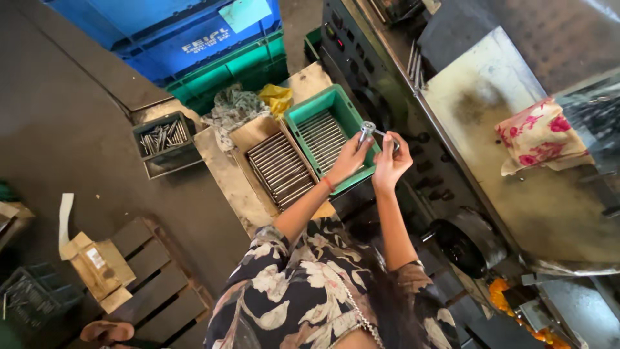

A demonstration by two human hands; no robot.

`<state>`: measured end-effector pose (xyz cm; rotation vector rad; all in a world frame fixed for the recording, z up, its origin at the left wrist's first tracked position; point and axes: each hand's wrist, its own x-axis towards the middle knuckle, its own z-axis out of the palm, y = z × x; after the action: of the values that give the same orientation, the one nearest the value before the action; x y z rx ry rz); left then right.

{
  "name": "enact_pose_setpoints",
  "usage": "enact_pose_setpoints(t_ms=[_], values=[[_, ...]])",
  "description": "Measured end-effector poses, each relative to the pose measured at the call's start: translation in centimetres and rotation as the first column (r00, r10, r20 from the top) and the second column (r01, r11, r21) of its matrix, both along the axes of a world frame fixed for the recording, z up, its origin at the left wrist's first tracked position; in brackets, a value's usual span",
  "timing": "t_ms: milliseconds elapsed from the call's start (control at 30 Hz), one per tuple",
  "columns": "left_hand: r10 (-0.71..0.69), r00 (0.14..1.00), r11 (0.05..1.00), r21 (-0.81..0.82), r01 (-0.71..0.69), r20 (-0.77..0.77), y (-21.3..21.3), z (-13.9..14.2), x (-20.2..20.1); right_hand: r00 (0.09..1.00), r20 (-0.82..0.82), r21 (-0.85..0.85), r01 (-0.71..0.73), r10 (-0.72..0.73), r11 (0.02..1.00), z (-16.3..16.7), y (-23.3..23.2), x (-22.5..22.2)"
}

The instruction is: The person repeatedly picks metal rods from a green bin, places each rod into a grinding machine, operates the machine to grind the rod, removes the rod, and places it into a cardboard box. The cycle continues with multiple rods.

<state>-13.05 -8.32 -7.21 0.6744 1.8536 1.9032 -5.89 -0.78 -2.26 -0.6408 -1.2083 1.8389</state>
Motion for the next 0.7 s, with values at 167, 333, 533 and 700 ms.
enact_pose_setpoints(t_ms=[167, 333, 533, 700], values=[[-0.13, 0.985, 0.991, -0.042, 0.126, -0.113, 2.1, -2.3, 0.2, 0.988, -0.019, -0.1, 0.151, -0.154, 0.983, -1.4, -0.1, 0.6], [-0.323, 0.904, 0.898, -0.212, 0.386, 0.28, 1.9, -4.0, 2.8, 0.925, -0.135, -0.042, 0.352, -0.354, 0.935, 1.0, 4.3, 2.7], [-0.349, 0.931, 0.577, -0.807, 0.125, -0.106, 0.3, -7.1, 1.1, 0.869, -0.28, -0.073, 0.403, -0.407, 0.912, 5.9, 7.3, 10.6], [-0.341, 0.937, 0.676, -0.712, 0.189, -0.074, 0.4, -8.0, -0.7, 0.89, -0.218, 0.071, 0.423, -0.4, 0.903, 4.6, 4.7, 16.2]])
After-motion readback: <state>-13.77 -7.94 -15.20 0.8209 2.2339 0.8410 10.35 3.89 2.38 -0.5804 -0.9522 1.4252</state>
